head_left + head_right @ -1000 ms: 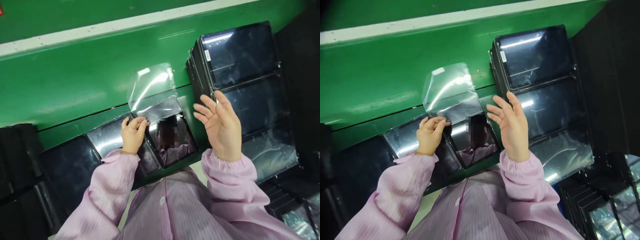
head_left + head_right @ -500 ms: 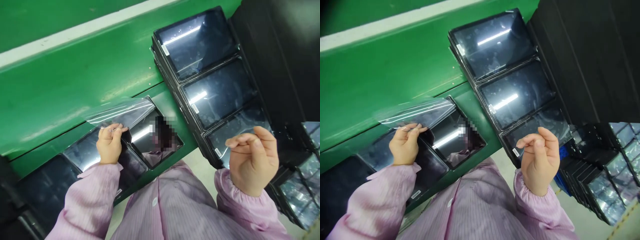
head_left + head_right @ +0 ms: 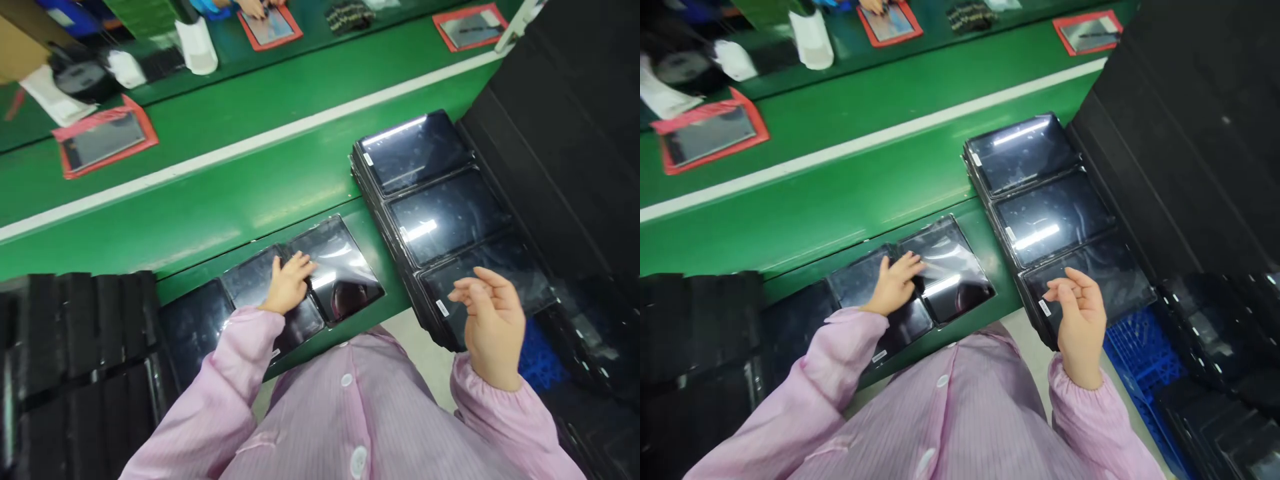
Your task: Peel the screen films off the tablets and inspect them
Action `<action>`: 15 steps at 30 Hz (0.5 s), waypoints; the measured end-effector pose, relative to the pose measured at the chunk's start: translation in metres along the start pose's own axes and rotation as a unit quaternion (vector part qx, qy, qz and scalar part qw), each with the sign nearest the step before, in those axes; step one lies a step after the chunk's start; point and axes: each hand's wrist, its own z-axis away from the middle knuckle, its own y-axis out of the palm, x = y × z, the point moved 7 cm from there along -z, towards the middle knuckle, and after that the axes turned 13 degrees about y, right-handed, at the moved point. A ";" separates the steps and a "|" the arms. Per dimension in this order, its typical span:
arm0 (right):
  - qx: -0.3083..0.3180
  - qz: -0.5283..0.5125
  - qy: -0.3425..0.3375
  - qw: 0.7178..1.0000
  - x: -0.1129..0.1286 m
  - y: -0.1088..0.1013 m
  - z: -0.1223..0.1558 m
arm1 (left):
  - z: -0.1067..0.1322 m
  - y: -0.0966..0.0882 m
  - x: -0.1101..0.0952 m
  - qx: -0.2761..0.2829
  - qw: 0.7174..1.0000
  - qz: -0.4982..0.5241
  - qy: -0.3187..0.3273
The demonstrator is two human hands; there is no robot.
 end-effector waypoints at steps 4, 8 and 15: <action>0.165 0.134 -0.001 0.977 -0.031 0.066 0.008 | 0.058 0.044 -0.063 0.149 0.974 0.021 0.169; 0.246 0.350 -0.087 0.900 -0.067 0.142 0.000 | 0.110 0.045 -0.050 0.077 0.992 0.061 0.073; 0.265 0.545 -0.047 0.794 -0.079 0.195 -0.026 | 0.247 -0.050 0.083 -0.168 0.832 -0.006 -0.529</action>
